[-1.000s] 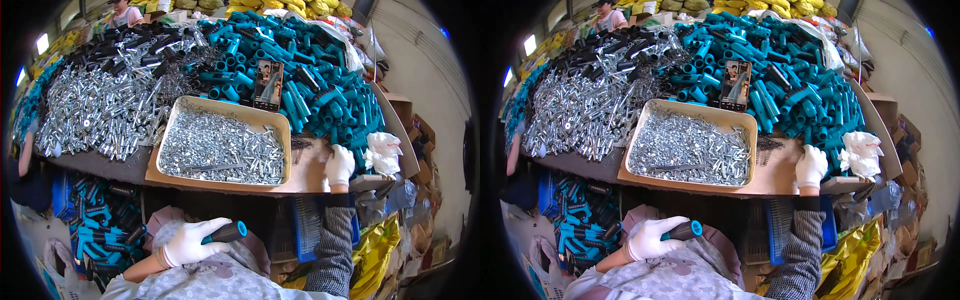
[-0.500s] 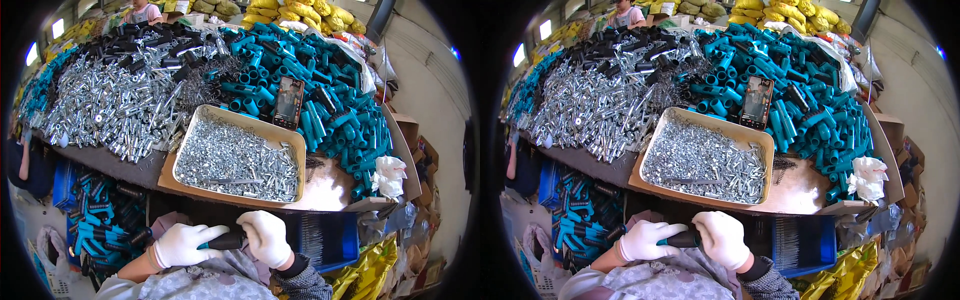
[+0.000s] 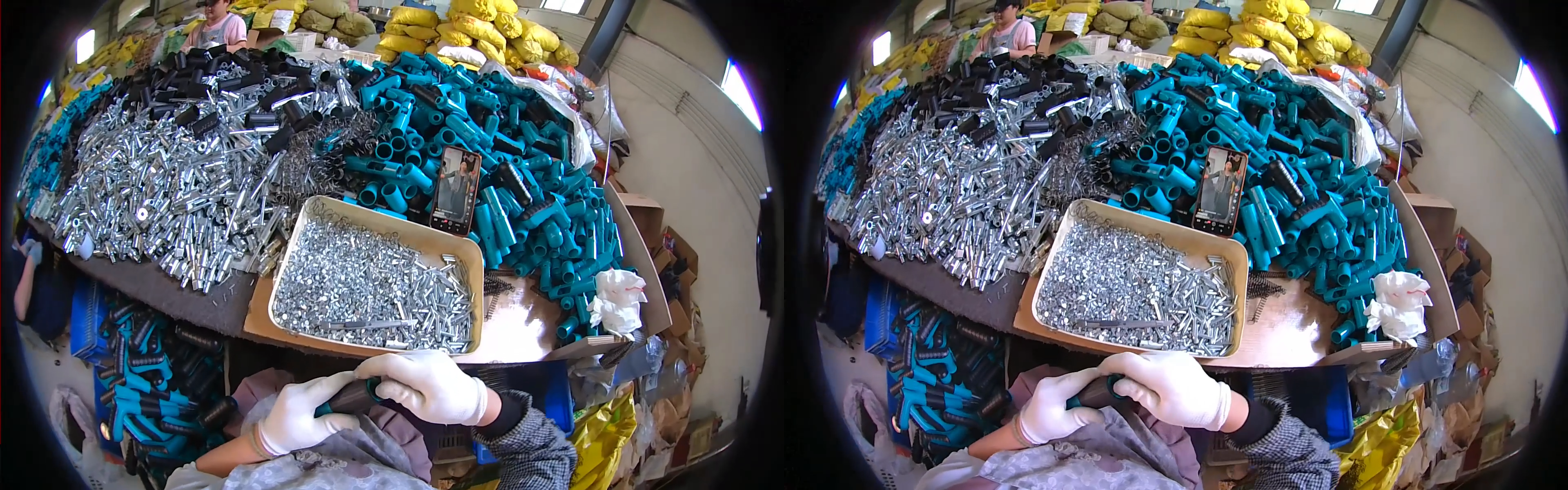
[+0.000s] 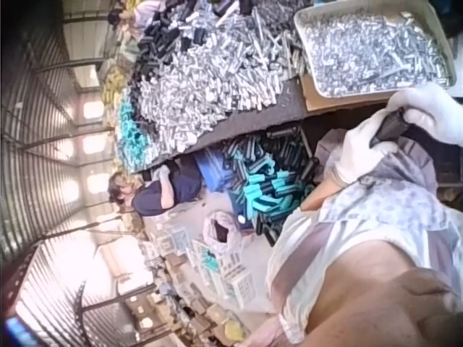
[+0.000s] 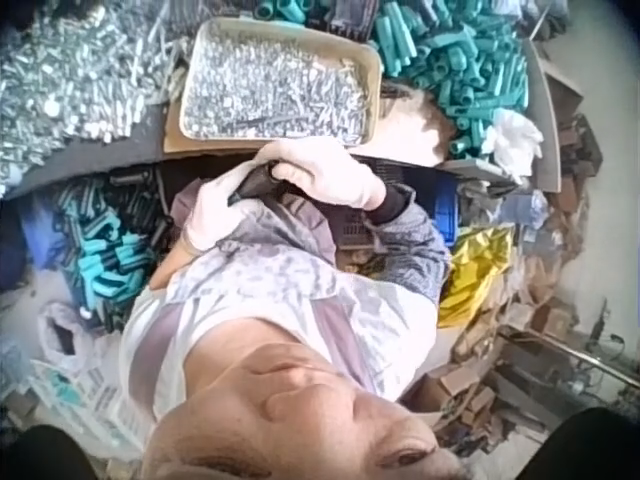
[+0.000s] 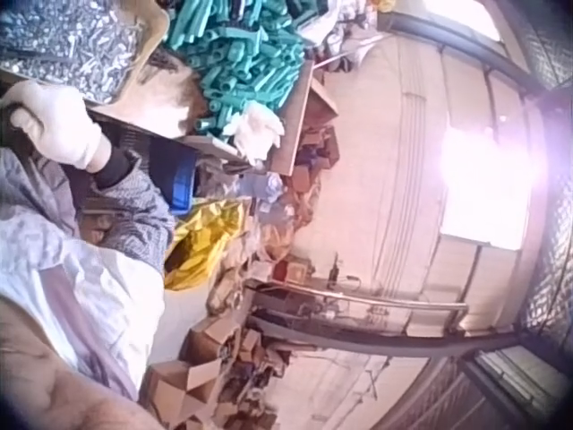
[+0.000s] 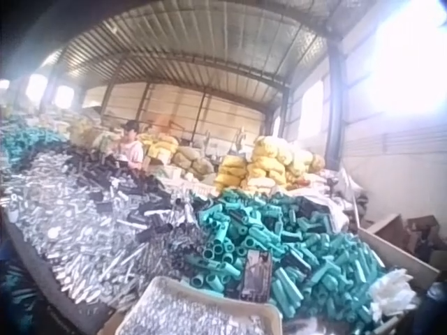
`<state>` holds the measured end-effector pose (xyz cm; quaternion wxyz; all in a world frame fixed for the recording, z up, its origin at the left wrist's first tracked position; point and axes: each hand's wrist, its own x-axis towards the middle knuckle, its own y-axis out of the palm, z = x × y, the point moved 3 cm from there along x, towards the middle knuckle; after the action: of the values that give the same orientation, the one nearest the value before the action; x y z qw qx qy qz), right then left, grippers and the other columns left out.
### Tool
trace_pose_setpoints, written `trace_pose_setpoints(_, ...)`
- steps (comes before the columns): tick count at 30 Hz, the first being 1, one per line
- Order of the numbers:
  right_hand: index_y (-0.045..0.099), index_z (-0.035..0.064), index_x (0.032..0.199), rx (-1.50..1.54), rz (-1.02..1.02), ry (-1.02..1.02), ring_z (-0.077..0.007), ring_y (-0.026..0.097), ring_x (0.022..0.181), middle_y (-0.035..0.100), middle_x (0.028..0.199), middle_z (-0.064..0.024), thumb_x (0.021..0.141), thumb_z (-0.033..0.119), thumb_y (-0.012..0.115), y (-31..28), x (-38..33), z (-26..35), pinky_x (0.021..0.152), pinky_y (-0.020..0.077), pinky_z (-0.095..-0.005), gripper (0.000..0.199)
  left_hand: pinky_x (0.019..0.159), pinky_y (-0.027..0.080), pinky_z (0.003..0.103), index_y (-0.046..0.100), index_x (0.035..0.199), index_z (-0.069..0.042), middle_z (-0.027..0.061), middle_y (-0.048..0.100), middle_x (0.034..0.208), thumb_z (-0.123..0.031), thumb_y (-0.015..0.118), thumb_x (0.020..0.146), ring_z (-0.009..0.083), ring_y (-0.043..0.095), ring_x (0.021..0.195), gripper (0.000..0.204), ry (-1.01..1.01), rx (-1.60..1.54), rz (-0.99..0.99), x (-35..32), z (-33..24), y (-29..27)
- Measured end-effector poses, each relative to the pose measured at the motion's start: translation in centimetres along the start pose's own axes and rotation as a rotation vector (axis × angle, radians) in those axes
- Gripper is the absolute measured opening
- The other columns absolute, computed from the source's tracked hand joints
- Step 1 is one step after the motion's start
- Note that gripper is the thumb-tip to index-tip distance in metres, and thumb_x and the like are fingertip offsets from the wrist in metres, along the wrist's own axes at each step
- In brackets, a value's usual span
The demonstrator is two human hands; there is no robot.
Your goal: Assembling hand tool components by inserting springs and metal rods into plastic handles.
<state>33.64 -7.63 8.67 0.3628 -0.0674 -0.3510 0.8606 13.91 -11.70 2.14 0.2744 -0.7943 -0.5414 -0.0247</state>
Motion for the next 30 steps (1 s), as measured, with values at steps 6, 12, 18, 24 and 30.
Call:
trace_pose_setpoints(6, 0.062, 0.0044, 0.123, -0.314, -0.289, 0.002, -0.0278, 0.068, 0.084, 0.069, 0.096, -0.0149, 0.091, 0.015, 0.063, -14.6, 4.9, -5.5, 0.075, 0.0545, -0.0361, 0.034, 0.082, 0.054, 0.035, 0.059, 0.127, 0.001, 0.0206, 0.069, 0.109, -0.034, 0.082, 0.079, 0.0331, 0.071, 0.095, 0.063, -0.038, -0.065, -0.009, 0.7, 0.4, -0.9)
trace_pose_setpoints(12, 0.058, 0.0085, 0.127, -1.135, -0.59, 0.852, -0.0391, 0.065, 0.107, 0.068, 0.115, -0.0206, 0.085, 0.01, 0.061, -29.0, 4.3, -19.8, 0.093, 0.0526, -0.0468, 0.043, 0.085, 0.052, 0.032, 0.057, 0.129, 0.001, 0.0187, 0.07, 0.107, -0.045, 0.079, 0.08, 0.0295, 0.071, 0.097, 0.07, -0.202, -0.153, -0.039, 0.3, 1.4, -1.1)
trace_pose_setpoints(18, 0.061, 0.0078, 0.119, -1.051, -0.75, 0.751, -0.0411, 0.066, 0.101, 0.07, 0.105, -0.0222, 0.082, 0.011, 0.057, -29.3, 4.0, -19.2, 0.089, 0.0533, -0.0486, 0.037, 0.083, 0.053, 0.032, 0.057, 0.129, 0.0, 0.0178, 0.07, 0.106, -0.041, 0.08, 0.081, 0.0286, 0.071, 0.095, 0.067, -0.144, -0.108, -0.044, -0.6, 0.2, -0.9)
trace_pose_setpoints(24, 0.06, 0.0008, 0.119, 0.405, -1.288, -0.127, -0.017, 0.063, 0.079, 0.063, 0.094, -0.0077, 0.097, 0.018, 0.055, -20.7, -0.6, -8.5, 0.072, 0.0517, -0.0302, 0.028, 0.084, 0.052, 0.032, 0.056, 0.131, -0.001, 0.018, 0.07, 0.105, -0.037, 0.08, 0.082, 0.0262, 0.071, 0.096, 0.065, -0.179, -0.078, -0.014, -1.8, 0.7, -1.3)
trace_pose_setpoints(30, 0.053, 0.005, 0.13, 1.346, -1.168, -0.012, -0.0176, 0.057, 0.084, 0.061, 0.109, -0.0084, 0.101, 0.047, 0.048, -1.3, -5.9, -3.5, 0.077, 0.048, -0.0374, 0.051, 0.076, 0.055, 0.037, 0.058, 0.13, -0.006, 0.0197, 0.069, 0.098, -0.035, 0.081, 0.08, 0.0371, 0.07, 0.09, 0.062, -0.127, -0.031, 0.087, -1.7, -1.0, 0.4)
